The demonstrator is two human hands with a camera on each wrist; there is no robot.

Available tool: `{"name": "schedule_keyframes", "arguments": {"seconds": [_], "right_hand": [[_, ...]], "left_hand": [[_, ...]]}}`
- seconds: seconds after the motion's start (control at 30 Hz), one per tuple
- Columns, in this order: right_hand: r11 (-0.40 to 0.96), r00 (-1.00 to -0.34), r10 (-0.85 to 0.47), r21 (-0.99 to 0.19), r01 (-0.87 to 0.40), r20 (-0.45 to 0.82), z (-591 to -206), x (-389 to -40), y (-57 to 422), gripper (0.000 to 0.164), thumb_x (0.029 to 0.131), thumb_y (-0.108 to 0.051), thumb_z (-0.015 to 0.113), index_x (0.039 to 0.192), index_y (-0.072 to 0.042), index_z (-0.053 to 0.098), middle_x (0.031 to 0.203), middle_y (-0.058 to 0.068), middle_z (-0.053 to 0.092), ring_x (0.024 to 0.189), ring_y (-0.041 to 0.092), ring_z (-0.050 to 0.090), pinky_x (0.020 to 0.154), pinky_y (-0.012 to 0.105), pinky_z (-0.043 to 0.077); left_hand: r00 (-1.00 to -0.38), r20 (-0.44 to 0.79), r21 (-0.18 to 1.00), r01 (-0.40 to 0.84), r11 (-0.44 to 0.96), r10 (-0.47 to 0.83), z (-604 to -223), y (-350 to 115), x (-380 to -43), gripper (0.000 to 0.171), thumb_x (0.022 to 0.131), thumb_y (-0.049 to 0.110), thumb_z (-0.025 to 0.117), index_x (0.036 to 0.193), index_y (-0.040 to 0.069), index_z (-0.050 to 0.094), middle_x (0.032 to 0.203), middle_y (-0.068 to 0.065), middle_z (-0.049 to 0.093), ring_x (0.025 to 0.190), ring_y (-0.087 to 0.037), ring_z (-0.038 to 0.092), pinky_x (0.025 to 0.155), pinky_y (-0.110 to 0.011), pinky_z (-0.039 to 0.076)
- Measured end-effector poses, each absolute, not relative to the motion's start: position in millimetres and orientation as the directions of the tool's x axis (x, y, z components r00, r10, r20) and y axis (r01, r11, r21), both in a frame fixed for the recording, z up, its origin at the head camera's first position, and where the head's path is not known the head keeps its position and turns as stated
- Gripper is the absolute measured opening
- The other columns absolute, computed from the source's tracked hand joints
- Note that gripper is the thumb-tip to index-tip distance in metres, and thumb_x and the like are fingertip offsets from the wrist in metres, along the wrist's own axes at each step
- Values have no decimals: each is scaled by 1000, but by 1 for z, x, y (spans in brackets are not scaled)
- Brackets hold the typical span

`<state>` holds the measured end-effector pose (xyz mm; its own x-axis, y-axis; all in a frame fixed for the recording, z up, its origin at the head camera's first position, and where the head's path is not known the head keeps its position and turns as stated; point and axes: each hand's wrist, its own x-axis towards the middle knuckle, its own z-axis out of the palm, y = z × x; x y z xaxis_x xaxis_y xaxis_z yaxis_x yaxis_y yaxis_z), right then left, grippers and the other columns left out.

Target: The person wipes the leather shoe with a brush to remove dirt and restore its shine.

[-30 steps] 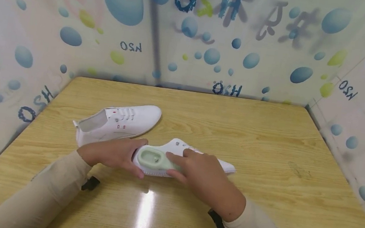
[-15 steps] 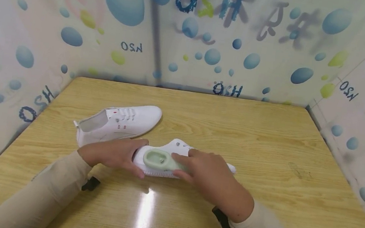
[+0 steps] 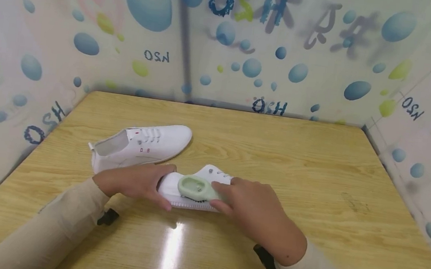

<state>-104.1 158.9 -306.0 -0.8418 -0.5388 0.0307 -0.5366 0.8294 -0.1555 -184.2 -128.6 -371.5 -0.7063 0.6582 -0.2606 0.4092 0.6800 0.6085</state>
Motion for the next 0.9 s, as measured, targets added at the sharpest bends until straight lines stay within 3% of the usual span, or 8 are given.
{"name": "schedule_keyframes", "arguments": {"seconds": [0.13, 0.5, 0.9], "right_hand": [[828, -842, -540, -177, -533, 10, -303, -102, 161, 38, 94, -42, 67, 129, -26, 69, 84, -6, 63, 61, 6, 44, 53, 24, 37], [810, -816, -561, -113, -576, 138, -326, -102, 138, 40, 95, -45, 63, 131, -28, 66, 88, -1, 65, 59, 8, 49, 49, 26, 40], [815, -835, -550, -228, -533, -12, -306, -106, 161, 39, 96, -42, 64, 131, -26, 67, 81, -8, 58, 61, 5, 42, 55, 23, 37]], "left_hand": [[-703, -267, 611, 405, 680, 659, -372, -128, -184, 64, 70, 56, 86, 108, 18, 51, 92, 4, 61, 80, -11, 58, 72, -31, 48], [-700, -255, 630, 403, 664, 667, -371, -128, -183, 61, 70, 53, 87, 108, 19, 52, 95, 7, 63, 83, -9, 58, 77, -29, 48], [-706, -259, 609, 411, 678, 660, -371, -129, -183, 64, 70, 57, 85, 107, 19, 51, 90, 4, 61, 78, -11, 57, 70, -30, 49]]}}
